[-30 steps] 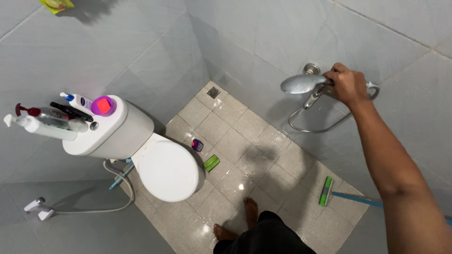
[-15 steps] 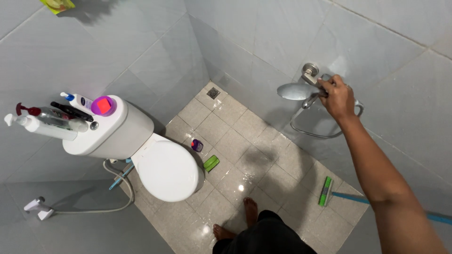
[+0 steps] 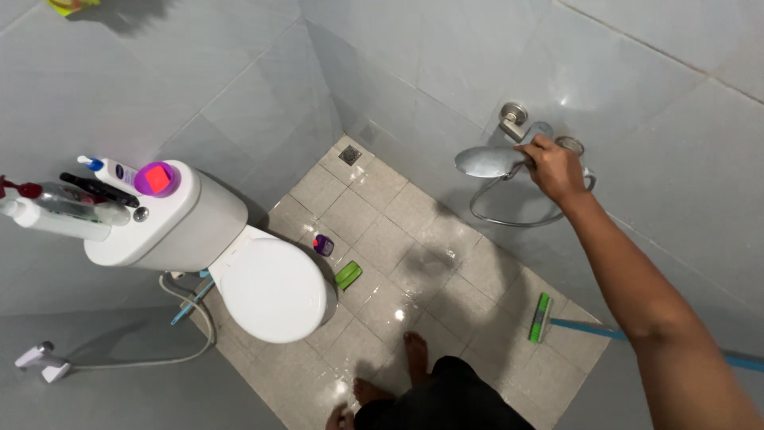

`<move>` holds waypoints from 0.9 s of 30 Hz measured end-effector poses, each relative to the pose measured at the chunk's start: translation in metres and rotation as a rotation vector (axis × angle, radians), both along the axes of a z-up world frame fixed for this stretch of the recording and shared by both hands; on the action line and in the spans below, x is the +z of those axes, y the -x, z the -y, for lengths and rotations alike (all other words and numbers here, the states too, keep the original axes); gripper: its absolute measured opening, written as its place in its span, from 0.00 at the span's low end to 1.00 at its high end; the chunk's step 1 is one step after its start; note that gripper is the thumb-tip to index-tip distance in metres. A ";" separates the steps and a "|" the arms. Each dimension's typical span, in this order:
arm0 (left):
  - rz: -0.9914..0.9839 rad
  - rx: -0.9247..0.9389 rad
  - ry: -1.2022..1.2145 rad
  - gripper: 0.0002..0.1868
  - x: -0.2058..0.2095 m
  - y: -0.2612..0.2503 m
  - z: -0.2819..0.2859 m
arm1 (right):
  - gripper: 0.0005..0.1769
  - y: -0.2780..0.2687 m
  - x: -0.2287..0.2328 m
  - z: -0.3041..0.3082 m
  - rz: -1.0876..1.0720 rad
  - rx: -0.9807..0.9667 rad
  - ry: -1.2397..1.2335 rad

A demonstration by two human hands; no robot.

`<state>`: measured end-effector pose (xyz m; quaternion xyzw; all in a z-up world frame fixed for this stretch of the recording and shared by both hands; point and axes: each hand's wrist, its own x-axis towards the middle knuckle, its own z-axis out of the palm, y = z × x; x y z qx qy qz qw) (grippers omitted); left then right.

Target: Scrubbing and rinsing the exterior of a toilet.

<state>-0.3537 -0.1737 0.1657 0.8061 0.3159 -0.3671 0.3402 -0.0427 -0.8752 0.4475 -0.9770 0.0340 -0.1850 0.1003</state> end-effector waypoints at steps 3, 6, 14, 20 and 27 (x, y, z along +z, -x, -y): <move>-0.025 0.007 0.004 0.23 0.013 -0.075 0.055 | 0.11 -0.007 0.002 0.003 -0.019 0.037 0.060; 0.331 -0.133 0.230 0.23 0.047 -0.134 0.107 | 0.14 -0.016 0.001 0.005 -0.069 0.055 0.156; 0.568 -0.281 0.377 0.20 0.103 -0.255 0.215 | 0.12 -0.071 -0.016 0.005 -0.030 -0.082 -0.003; 0.661 -0.279 0.527 0.18 0.070 -0.261 0.255 | 0.11 -0.086 -0.048 0.018 -0.078 -0.122 -0.064; 0.479 -0.303 0.480 0.18 0.083 -0.247 0.273 | 0.20 -0.084 -0.004 0.001 -0.148 -0.181 -0.192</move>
